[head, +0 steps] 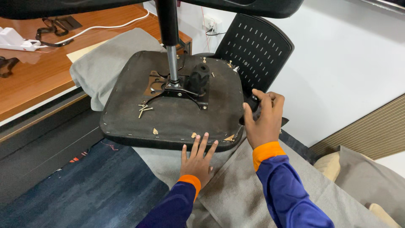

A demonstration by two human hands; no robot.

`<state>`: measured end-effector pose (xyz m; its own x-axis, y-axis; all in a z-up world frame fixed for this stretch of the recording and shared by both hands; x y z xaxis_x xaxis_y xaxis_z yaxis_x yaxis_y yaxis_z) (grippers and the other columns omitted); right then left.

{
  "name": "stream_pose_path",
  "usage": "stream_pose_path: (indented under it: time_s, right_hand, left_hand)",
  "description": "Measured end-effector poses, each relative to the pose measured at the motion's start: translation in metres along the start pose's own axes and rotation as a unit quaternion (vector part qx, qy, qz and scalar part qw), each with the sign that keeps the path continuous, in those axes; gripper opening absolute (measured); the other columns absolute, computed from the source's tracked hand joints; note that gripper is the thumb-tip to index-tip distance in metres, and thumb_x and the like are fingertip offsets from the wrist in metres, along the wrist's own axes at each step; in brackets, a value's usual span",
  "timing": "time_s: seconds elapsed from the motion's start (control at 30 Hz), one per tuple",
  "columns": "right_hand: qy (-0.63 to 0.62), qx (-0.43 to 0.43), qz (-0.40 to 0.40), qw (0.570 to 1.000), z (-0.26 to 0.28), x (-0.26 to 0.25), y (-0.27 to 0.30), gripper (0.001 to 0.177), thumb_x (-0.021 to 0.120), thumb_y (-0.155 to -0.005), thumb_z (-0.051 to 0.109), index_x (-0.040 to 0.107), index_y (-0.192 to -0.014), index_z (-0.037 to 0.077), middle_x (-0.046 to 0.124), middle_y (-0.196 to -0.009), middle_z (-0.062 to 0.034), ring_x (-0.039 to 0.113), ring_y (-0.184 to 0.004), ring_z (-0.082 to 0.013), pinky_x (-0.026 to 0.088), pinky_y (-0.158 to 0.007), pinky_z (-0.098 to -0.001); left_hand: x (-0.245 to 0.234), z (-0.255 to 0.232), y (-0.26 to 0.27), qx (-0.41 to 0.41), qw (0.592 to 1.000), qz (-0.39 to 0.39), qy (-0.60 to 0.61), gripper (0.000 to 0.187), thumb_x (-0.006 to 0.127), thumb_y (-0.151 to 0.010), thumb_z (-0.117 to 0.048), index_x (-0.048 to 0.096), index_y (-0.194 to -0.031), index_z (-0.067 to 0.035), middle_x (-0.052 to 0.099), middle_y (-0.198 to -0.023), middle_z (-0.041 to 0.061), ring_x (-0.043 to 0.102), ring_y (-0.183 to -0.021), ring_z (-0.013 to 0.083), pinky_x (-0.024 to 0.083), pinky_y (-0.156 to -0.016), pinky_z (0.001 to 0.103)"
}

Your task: The person unscrews screws from the underside mounting plate of an office chair seat using a screwdriver, working around the plate edge and handling loose screws on the seat as they are removed.

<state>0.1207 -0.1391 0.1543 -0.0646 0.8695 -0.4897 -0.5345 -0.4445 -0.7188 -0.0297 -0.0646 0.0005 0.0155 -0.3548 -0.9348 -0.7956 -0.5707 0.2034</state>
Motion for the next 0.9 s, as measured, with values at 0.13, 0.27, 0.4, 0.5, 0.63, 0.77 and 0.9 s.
stream_pose_path:
  time_s: [0.13,0.27,0.4,0.5,0.63,0.77,0.9]
  right_hand:
    - [-0.025,-0.014,-0.012,1.0,0.005,-0.002,0.005,0.037,0.072,-0.096,0.004,0.065,-0.132,0.006,0.05,-0.128,-0.0117,0.061,-0.104,-0.0216,0.054,-0.078,-0.031]
    - [-0.068,-0.027,-0.006,0.997,0.013,-0.006,0.01,0.034,0.068,-0.1,0.004,0.065,-0.133,0.006,0.053,-0.133,-0.0104,0.063,-0.11,-0.0213,0.058,-0.082,-0.0301]
    - [0.016,-0.025,0.018,0.999,0.019,-0.008,0.003,0.03,0.078,-0.092,0.013,0.071,-0.12,0.011,0.056,-0.117,-0.0095,0.065,-0.099,-0.0243,0.056,-0.079,-0.0337]
    - [0.016,-0.006,0.055,0.998,0.021,-0.005,-0.006,0.026,0.077,-0.092,0.013,0.071,-0.118,0.011,0.058,-0.118,-0.0096,0.066,-0.098,-0.0269,0.054,-0.08,-0.0375]
    - [0.009,-0.025,0.04,0.999,0.026,-0.002,-0.007,0.025,0.075,-0.092,0.01,0.07,-0.117,0.01,0.058,-0.115,-0.0099,0.066,-0.1,-0.0279,0.055,-0.083,-0.0387]
    - [0.053,-0.032,0.008,0.998,0.02,0.003,-0.007,0.023,0.081,-0.085,0.013,0.069,-0.103,0.007,0.053,-0.103,-0.0125,0.063,-0.093,-0.0306,0.053,-0.081,-0.0407]
    - [-0.001,-0.008,0.006,1.0,0.006,0.009,-0.001,0.01,0.065,-0.098,0.002,0.063,-0.107,0.005,0.054,-0.117,-0.0117,0.065,-0.101,-0.0274,0.055,-0.088,-0.0374]
  left_hand:
    - [-0.006,0.002,0.001,0.012,1.0,-0.025,-0.001,0.076,0.064,-0.095,-0.028,0.024,-0.158,-0.039,0.006,-0.17,-0.006,0.006,-0.157,0.02,0.008,-0.123,0.058]
    - [-0.009,0.007,-0.004,0.019,0.999,-0.025,0.022,0.066,0.061,-0.096,-0.027,0.031,-0.155,-0.034,0.013,-0.169,-0.006,0.012,-0.155,0.0174,0.004,-0.124,0.057]
    - [-0.009,0.013,-0.009,0.036,0.999,-0.023,0.018,0.062,0.06,-0.097,-0.026,0.036,-0.154,-0.028,0.019,-0.167,-0.005,0.017,-0.154,0.0172,0.006,-0.124,0.057]
    - [-0.007,0.017,-0.011,0.038,0.996,-0.036,0.066,0.058,0.06,-0.097,-0.024,0.041,-0.151,-0.026,0.021,-0.168,-0.007,0.019,-0.155,0.0174,0.015,-0.123,0.052]
    - [-0.004,0.019,-0.01,0.036,0.995,-0.054,0.071,0.059,0.061,-0.095,-0.023,0.043,-0.15,-0.026,0.024,-0.167,-0.008,0.02,-0.154,0.0162,0.016,-0.123,0.052]
    - [-0.004,0.018,-0.008,0.029,0.996,-0.056,0.068,0.06,0.062,-0.094,-0.021,0.041,-0.15,-0.026,0.023,-0.166,-0.008,0.019,-0.153,0.0154,0.014,-0.123,0.053]
    - [-0.005,0.018,-0.005,0.025,0.996,-0.052,0.074,0.06,0.062,-0.094,-0.021,0.042,-0.15,-0.028,0.023,-0.167,-0.01,0.019,-0.154,0.0145,0.014,-0.123,0.053]
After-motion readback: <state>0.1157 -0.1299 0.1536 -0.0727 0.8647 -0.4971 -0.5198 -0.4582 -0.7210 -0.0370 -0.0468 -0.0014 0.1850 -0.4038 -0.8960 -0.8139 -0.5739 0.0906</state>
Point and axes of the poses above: each hand's wrist, its own y-axis away from the middle knuckle, its own x-axis out of the palm, z = x × y, the point moved 5 cm from there along -y, towards the middle knuckle
